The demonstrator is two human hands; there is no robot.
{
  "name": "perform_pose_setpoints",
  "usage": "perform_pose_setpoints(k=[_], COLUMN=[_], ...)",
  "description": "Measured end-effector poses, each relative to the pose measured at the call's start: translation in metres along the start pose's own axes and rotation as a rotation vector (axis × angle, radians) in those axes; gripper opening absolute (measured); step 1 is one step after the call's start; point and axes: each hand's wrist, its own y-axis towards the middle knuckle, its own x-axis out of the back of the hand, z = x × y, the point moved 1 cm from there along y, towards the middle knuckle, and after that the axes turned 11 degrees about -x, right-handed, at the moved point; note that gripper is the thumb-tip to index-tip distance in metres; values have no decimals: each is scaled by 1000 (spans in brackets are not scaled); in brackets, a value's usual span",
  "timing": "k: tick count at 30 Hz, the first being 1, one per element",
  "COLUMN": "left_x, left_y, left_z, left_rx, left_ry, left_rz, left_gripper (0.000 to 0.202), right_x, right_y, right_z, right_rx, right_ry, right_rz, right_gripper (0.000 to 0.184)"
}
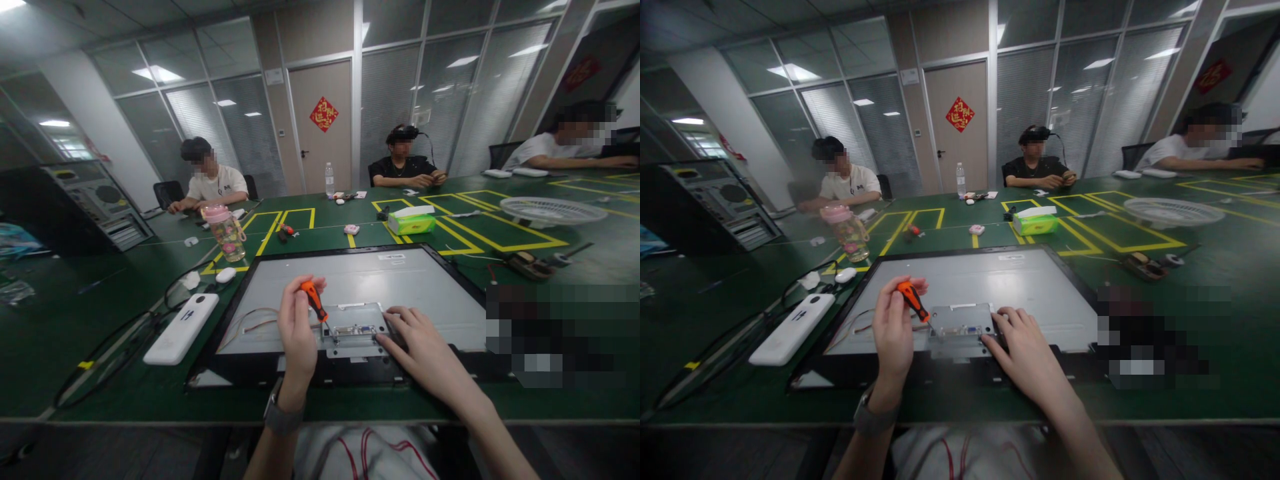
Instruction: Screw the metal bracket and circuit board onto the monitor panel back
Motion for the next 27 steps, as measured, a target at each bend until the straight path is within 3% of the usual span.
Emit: perform_pose_setpoints(k=[6, 11, 17, 23, 27], left_x=[0, 1, 0, 1, 0], left_y=[1, 0, 0, -1, 1], left_z=[-1, 0, -4, -1, -2], left_rx=[-80, 5, -165, -45, -194], left_ry=[53, 2, 118, 46, 110], left_rz=[7, 16, 19, 31, 38], left_gripper=[19, 28, 19, 27, 13], right_x=[0, -2, -1, -1, -2], right_y=[0, 0, 0, 0, 0], right_z=[0, -1, -2, -2, -3], right_rx=[-5, -1, 1, 0, 7], right_ry=[-5, -3, 0, 0, -2], right_rz=[14, -4, 10, -8, -15], right_gripper=[34, 32, 33, 31, 31])
